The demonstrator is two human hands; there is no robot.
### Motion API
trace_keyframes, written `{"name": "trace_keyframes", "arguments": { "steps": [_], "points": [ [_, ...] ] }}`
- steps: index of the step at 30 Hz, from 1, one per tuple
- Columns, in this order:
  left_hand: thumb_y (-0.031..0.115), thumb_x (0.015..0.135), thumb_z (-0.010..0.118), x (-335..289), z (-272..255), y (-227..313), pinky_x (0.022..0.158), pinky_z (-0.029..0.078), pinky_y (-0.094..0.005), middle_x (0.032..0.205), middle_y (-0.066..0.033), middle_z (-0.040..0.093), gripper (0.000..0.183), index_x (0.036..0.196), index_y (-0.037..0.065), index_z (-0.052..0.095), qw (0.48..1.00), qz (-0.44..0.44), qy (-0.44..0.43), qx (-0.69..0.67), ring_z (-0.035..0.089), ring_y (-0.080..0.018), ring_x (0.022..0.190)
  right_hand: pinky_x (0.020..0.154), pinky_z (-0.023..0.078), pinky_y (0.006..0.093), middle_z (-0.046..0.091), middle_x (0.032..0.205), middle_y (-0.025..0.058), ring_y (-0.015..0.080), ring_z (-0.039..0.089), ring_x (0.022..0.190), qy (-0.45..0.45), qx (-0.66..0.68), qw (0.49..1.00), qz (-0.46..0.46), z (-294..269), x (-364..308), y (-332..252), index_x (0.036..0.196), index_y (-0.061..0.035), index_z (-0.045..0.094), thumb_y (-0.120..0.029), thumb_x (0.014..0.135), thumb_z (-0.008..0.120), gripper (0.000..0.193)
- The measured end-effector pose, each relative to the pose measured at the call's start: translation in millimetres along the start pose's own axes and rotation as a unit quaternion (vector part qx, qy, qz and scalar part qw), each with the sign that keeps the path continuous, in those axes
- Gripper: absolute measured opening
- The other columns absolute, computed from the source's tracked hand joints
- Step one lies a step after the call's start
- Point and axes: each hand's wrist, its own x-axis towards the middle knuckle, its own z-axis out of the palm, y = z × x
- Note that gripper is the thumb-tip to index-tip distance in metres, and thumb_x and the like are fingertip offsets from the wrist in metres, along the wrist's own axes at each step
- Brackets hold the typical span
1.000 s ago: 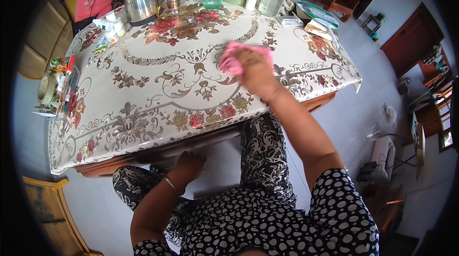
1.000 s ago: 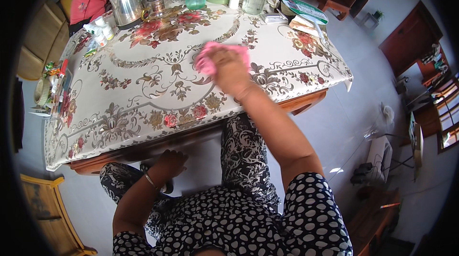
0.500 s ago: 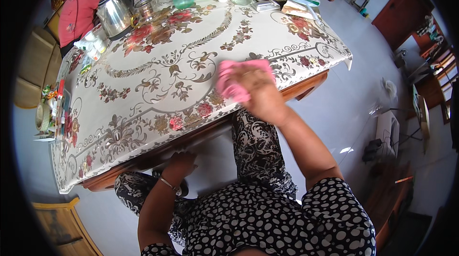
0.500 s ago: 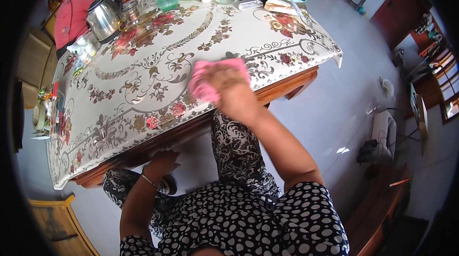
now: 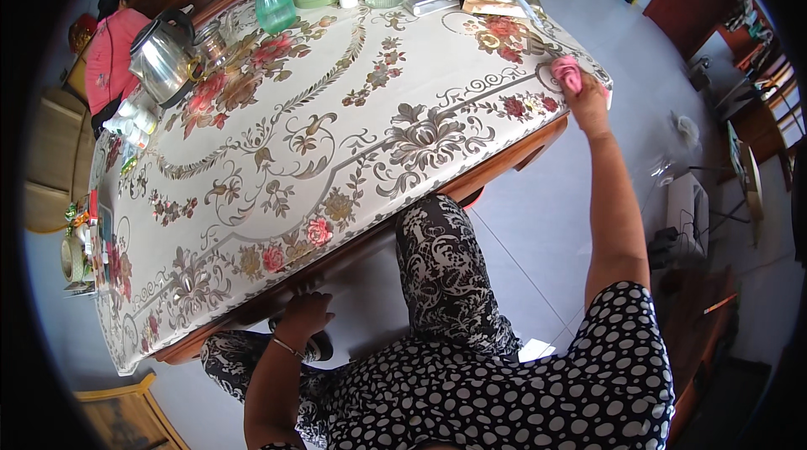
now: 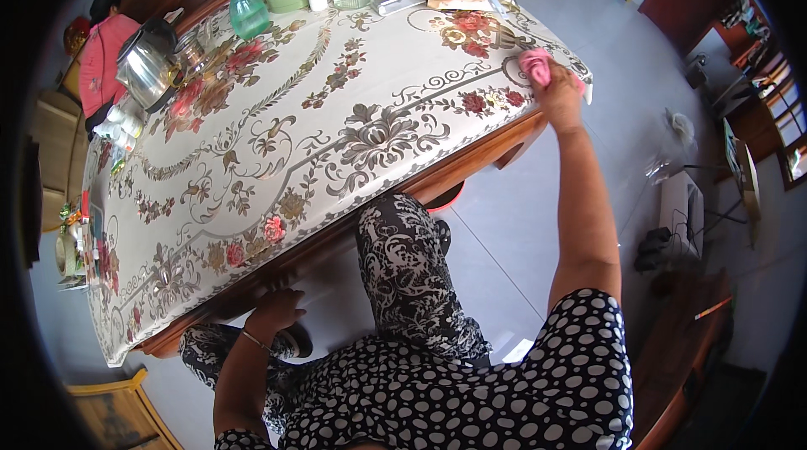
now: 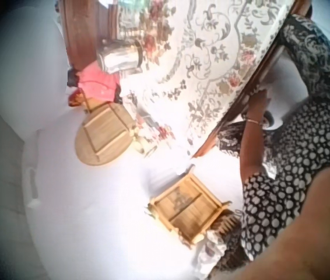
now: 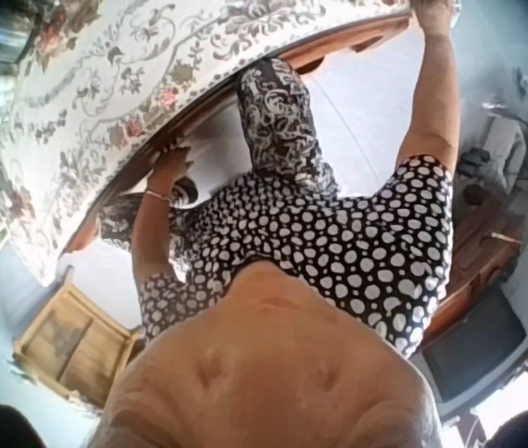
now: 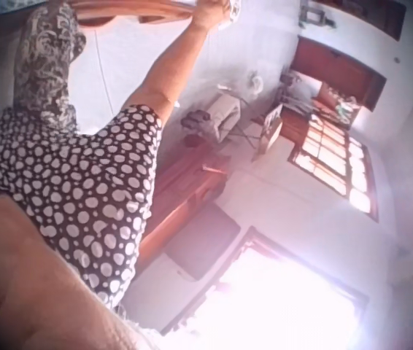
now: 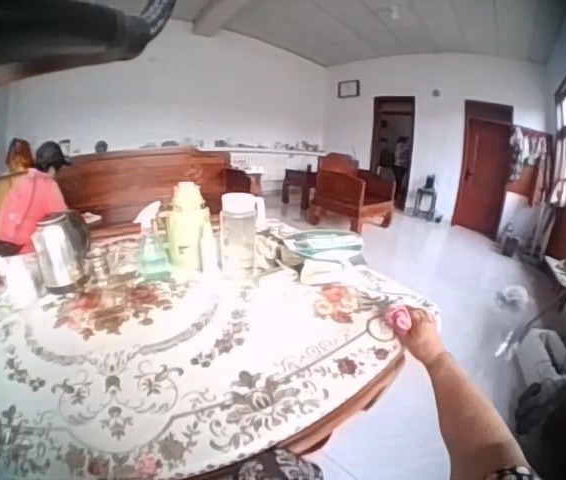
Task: The person sits on the floor and wipes a floral-patterned tablecloth with a pink cloth. They move the cloth in circular and back-and-forth motions across the surface, working around various items placed on the table.
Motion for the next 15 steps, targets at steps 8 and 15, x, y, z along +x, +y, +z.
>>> {"name": "trace_keyframes", "arguments": {
  "steps": [8,15],
  "points": [
    [0.03,0.077,0.068,2.5,2.4,0.5,0.094,0.041,-0.0474,0.11,-0.0158,0.061,0.04,0.111,0.009,0.059,0.996,0.034,0.069,0.046,0.053,-0.0352,0.111,0.106,0.033,0.0401,0.048,0.134,0.0156,0.0373,0.041,0.126,-0.058,-0.072,0.989,0.119,31.3,62.6,115.2,0.134,-0.0081,0.045,-0.048,0.085,0.054,0.063],
    [0.031,0.077,0.068,-0.9,-2.6,8.4,0.086,0.046,-0.0457,0.1,-0.0124,0.063,0.037,0.106,0.009,0.059,0.996,0.044,0.066,0.028,0.059,-0.0313,0.1,0.099,0.038,0.0418,0.056,0.121,0.0216,0.0377,0.05,0.114,-0.028,-0.139,0.988,0.062,30.0,56.9,84.0,0.122,-0.0026,0.052,-0.045,0.086,0.053,0.056]
  ]
}}
